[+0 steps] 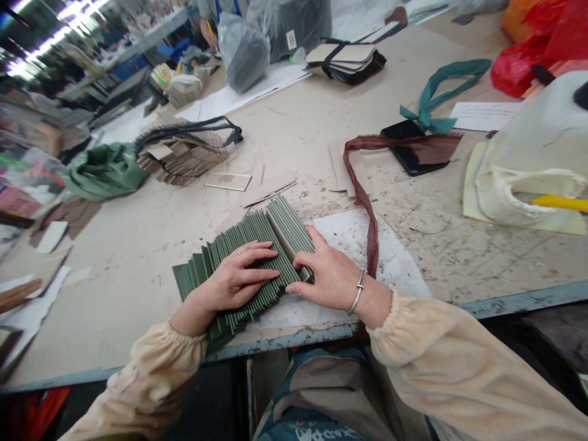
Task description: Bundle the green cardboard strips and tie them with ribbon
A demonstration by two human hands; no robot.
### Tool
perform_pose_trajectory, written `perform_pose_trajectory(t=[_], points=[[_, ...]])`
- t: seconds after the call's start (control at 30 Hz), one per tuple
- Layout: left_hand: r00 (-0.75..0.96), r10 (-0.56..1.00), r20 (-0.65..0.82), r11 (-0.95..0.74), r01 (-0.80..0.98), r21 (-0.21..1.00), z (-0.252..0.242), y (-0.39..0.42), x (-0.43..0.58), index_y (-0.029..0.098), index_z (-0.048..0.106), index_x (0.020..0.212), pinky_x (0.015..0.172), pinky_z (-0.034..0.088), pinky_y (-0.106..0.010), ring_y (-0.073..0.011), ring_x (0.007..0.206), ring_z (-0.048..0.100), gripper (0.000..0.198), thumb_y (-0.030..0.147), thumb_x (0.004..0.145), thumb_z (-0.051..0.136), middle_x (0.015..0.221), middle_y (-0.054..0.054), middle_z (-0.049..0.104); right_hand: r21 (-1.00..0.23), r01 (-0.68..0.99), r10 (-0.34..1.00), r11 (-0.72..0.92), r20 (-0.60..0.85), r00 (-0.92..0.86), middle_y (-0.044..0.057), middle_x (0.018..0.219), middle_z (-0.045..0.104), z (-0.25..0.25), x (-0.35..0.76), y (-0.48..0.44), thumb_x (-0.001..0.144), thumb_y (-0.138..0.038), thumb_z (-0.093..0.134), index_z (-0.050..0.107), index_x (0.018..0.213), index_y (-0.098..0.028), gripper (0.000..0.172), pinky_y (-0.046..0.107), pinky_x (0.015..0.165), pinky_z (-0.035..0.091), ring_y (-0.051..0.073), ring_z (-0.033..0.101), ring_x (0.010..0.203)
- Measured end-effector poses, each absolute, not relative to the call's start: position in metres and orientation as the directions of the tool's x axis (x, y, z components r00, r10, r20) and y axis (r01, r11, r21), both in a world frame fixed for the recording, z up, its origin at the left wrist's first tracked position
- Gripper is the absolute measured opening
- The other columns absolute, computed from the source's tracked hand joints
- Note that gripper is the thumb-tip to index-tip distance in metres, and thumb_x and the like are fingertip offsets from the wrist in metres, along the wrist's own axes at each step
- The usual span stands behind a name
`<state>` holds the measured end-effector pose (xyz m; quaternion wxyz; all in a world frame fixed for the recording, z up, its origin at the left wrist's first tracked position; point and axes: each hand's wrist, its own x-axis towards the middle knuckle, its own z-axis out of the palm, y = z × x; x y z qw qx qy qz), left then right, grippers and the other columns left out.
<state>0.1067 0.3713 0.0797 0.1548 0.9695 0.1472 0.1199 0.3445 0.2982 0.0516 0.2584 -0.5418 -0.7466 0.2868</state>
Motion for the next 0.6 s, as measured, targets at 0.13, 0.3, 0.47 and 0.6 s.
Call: perform_pose_trajectory(t=[0.13, 0.3, 0.47, 0.6], points=[[0.925, 0.323, 0.200, -0.905, 0.240, 0.352, 0.0786, 0.3730, 0.1080, 0.024, 0.063, 0.110, 0.106, 0.037, -0.050, -0.0252, 0.129, 0.041, 0.030, 0.016, 0.083, 0.054, 0.126, -0.008, 0.055, -0.710, 0.657, 0.955, 0.253, 0.075, -0.287, 0.012, 0.147, 0.019, 0.0497, 0.3455, 0.2998, 0.070, -0.043, 0.071, 0.064, 0.087, -0.021, 0.029, 0.042, 0.094, 0.047, 0.033, 0.048, 0.121], [0.922, 0.319, 0.221, -0.902, 0.224, 0.371, 0.0789, 0.3734, 0.1091, 0.023, 0.063, 0.108, 0.106, 0.037, -0.050, -0.0250, 0.128, 0.041, 0.029, 0.014, 0.083, 0.053, 0.124, -0.008, 0.057, -0.712, 0.649, 0.949, 0.267, 0.077, -0.307, 0.012, 0.147, 0.018, 0.0489, 0.3473, 0.3009, 0.071, -0.042, 0.070, 0.064, 0.090, -0.021, 0.029, 0.042, 0.095, 0.046, 0.033, 0.045, 0.124], [0.922, 0.308, 0.235, -0.901, 0.204, 0.383, 0.0770, 0.3743, 0.1108, 0.021, 0.064, 0.105, 0.106, 0.037, -0.049, -0.0250, 0.128, 0.041, 0.026, 0.014, 0.082, 0.054, 0.120, -0.008, 0.060, -0.700, 0.659, 0.948, 0.275, 0.085, -0.306, 0.013, 0.149, 0.017, 0.0495, 0.3470, 0.2990, 0.072, -0.039, 0.069, 0.063, 0.093, -0.020, 0.028, 0.043, 0.096, 0.045, 0.034, 0.044, 0.125], [0.918, 0.313, 0.242, -0.900, 0.206, 0.383, 0.0752, 0.3746, 0.1108, 0.022, 0.064, 0.105, 0.107, 0.035, -0.050, -0.0246, 0.127, 0.042, 0.026, 0.014, 0.083, 0.053, 0.115, -0.006, 0.063, -0.686, 0.666, 0.947, 0.293, 0.113, -0.300, 0.016, 0.150, 0.017, 0.0477, 0.3462, 0.2973, 0.074, -0.032, 0.068, 0.049, 0.126, -0.022, 0.057, 0.046, 0.099, 0.043, 0.035, 0.040, 0.128]])
